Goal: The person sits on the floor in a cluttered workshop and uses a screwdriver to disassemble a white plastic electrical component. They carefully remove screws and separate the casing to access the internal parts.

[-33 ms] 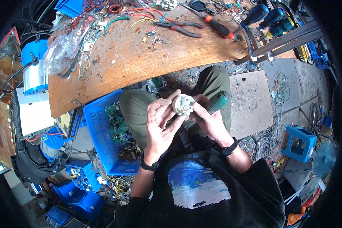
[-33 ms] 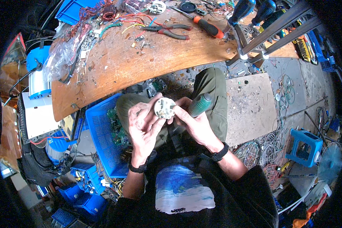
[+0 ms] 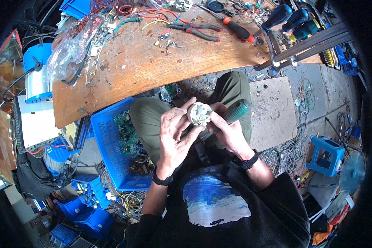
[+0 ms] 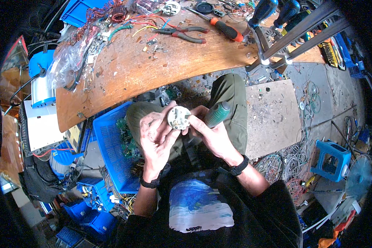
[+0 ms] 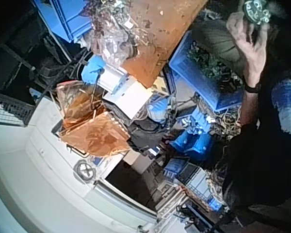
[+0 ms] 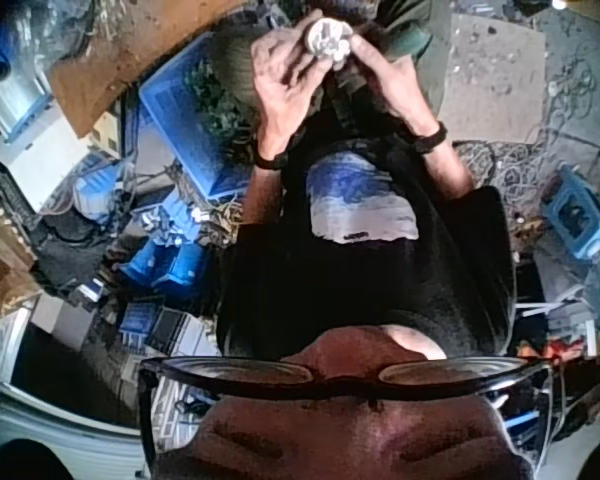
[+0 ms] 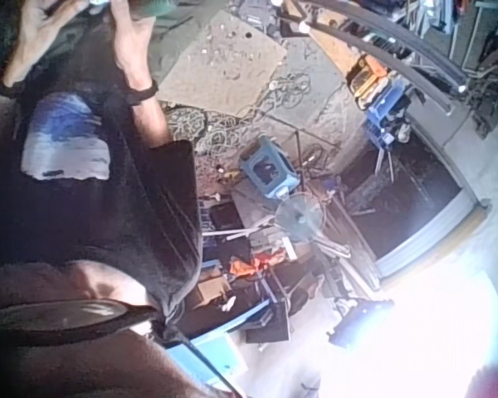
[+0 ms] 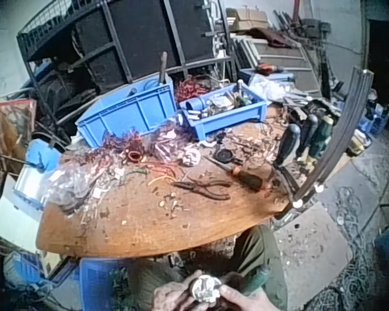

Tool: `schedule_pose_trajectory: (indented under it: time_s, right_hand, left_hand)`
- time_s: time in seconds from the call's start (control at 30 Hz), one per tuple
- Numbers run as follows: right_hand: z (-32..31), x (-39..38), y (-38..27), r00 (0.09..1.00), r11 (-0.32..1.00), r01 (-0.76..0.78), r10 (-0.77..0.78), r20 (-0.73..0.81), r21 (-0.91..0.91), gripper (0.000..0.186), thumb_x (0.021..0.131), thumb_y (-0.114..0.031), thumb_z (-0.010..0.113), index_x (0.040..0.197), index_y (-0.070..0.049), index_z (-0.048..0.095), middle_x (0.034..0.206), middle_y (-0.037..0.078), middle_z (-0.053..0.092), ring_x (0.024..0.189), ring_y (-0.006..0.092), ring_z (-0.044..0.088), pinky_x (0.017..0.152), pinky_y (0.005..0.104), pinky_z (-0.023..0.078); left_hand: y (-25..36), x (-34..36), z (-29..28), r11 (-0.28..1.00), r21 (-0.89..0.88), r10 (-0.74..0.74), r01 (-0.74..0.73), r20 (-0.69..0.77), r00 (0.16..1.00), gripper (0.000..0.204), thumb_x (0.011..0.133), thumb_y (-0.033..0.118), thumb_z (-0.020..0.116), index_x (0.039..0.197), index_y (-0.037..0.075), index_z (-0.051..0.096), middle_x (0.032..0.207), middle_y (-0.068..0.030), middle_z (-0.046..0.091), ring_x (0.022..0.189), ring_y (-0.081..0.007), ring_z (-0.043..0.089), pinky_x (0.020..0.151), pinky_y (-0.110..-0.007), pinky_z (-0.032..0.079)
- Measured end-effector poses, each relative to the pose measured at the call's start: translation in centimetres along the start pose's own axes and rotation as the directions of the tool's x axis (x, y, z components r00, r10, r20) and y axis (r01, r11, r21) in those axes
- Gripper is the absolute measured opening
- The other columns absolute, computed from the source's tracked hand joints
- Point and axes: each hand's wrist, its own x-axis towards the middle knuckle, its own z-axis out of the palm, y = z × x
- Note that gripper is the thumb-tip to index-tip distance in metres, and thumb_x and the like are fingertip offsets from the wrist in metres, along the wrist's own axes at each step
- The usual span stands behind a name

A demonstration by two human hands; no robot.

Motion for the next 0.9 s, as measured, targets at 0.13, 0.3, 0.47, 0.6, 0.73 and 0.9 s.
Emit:
schedule_pose_trajectory:
  time_s: [0.13, 0.3, 0.47, 0.6, 0.73, 0.9]
  right_hand:
    - [0.1, 0.0, -0.2, 1.000, 1.000, 0.007, -0.007, 0.001, -0.019, 0.020, 0.102, -0.023, 0.062, 0.108, -0.004, 0.060, 0.088, 0.005, 0.068, 0.076, 0.0088, 0.059, 0.063, 0.0227, 0.040]
    - [0.3, -0.1, -0.4, 1.000, 1.000, -0.015, 0.015, -0.016, -0.014, 0.019, 0.102, -0.023, 0.063, 0.109, -0.005, 0.059, 0.089, 0.004, 0.068, 0.077, 0.0087, 0.060, 0.063, 0.0227, 0.041]
    - [-0.6, -0.2, 0.0, 0.999, 0.997, -0.042, 0.043, 0.002, -0.063, 0.025, 0.100, -0.023, 0.065, 0.115, -0.004, 0.057, 0.099, 0.006, 0.065, 0.083, 0.0141, 0.064, 0.067, 0.0244, 0.044]
    - [0.1, -0.1, -0.1, 0.999, 0.997, -0.008, 0.005, -0.039, -0.074, 0.020, 0.101, -0.024, 0.066, 0.107, -0.006, 0.060, 0.087, 0.002, 0.068, 0.076, 0.0087, 0.063, 0.063, 0.0219, 0.043]
    - [0.2, -0.1, -0.2, 0.999, 0.997, -0.012, 0.008, -0.053, -0.078, 0.020, 0.100, -0.024, 0.067, 0.106, -0.005, 0.061, 0.086, 0.002, 0.068, 0.076, 0.0089, 0.064, 0.064, 0.0220, 0.045]
    - [-0.5, -0.1, 0.0, 0.999, 0.995, -0.029, 0.027, -0.024, -0.101, 0.023, 0.100, -0.022, 0.067, 0.112, -0.005, 0.059, 0.094, 0.004, 0.067, 0.080, 0.0119, 0.065, 0.066, 0.0233, 0.045]
  left_hand:
    - [0.1, -0.2, -0.3, 0.994, 0.097, 0.040, -0.039, -0.009, 0.999, 0.056, 0.085, -0.011, 0.073, 0.132, 0.007, 0.048, 0.146, -0.0261, 0.048, 0.131, -0.0330, 0.055, 0.105, -0.044, 0.053]
    - [-0.3, -0.3, -1.1, 0.939, 0.300, 0.183, -0.167, -0.025, 0.983, 0.045, 0.081, -0.003, 0.080, 0.122, 0.004, 0.062, 0.141, -0.0216, 0.056, 0.128, -0.0311, 0.058, 0.106, -0.044, 0.050]
    - [1.1, 0.4, -0.6, 0.800, 0.564, 0.236, -0.206, 0.019, 0.971, 0.034, 0.078, -0.002, 0.082, 0.110, 0.005, 0.073, 0.131, -0.0196, 0.064, 0.120, -0.0316, 0.063, 0.100, -0.042, 0.053]
    - [1.2, 0.4, -0.6, 0.781, 0.583, 0.264, -0.225, 0.019, 0.964, 0.033, 0.078, -0.003, 0.081, 0.109, 0.006, 0.075, 0.130, -0.0194, 0.065, 0.118, -0.0323, 0.064, 0.099, -0.043, 0.054]
    - [1.0, 0.3, -0.8, 0.746, 0.617, 0.291, -0.249, 0.035, 0.956, 0.032, 0.076, -0.003, 0.082, 0.107, 0.006, 0.076, 0.129, -0.0190, 0.065, 0.118, -0.0327, 0.064, 0.099, -0.043, 0.054]
    - [1.0, 0.1, -0.8, 0.741, 0.629, 0.280, -0.235, 0.028, 0.960, 0.032, 0.076, -0.002, 0.083, 0.106, 0.005, 0.076, 0.129, -0.0184, 0.065, 0.118, -0.0327, 0.064, 0.099, -0.044, 0.054]
